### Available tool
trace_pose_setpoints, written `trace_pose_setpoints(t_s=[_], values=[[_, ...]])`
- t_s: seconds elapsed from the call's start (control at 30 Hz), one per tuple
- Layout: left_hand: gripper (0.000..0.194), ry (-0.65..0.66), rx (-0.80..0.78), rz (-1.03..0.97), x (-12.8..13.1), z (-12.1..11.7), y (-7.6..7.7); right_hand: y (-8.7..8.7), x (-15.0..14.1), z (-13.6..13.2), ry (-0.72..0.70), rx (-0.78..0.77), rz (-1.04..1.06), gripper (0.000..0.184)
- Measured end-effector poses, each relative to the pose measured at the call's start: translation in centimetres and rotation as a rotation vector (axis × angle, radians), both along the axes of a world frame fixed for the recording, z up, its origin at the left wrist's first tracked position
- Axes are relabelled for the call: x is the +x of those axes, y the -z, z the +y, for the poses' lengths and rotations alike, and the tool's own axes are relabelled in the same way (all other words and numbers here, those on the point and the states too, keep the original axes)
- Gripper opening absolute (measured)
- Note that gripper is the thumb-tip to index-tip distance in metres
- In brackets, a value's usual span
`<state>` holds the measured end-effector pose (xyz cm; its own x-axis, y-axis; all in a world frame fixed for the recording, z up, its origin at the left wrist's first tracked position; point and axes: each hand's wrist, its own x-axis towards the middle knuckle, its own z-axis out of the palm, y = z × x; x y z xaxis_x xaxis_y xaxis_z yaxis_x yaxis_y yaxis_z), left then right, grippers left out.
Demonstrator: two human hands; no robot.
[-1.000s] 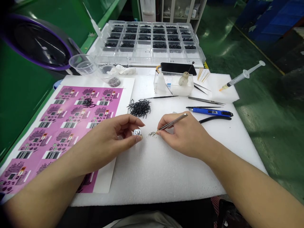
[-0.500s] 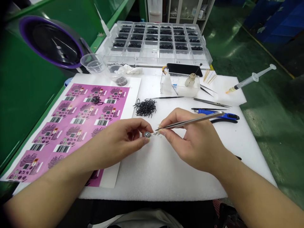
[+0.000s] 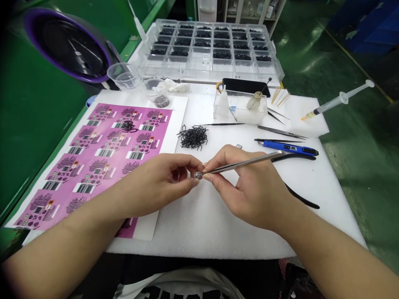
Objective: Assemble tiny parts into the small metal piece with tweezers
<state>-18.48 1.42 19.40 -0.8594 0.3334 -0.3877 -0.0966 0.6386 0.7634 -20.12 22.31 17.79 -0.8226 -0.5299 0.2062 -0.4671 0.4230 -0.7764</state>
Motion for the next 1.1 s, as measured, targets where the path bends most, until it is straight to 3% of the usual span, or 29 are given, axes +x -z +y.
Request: trace_pose_setpoints(t_s=[0.27,0.8,1.1], values=[[0.020,-0.011,0.015,0.016,0.05,-0.01,0.03,-0.07,0.23,0.01,-0.011,-0.048,0.019,0.011],[0.020,-0.015,0.053,0.027,-0.06,-0.07,0.07,-0.07,0.31,0.09,-0.046,0.004,0.129,0.014],[0.031,-0.013,0.096,0.008,-0.08,-0.21,0.21,-0.18,0.31,0.11,-0.025,0.010,0.156,0.014]])
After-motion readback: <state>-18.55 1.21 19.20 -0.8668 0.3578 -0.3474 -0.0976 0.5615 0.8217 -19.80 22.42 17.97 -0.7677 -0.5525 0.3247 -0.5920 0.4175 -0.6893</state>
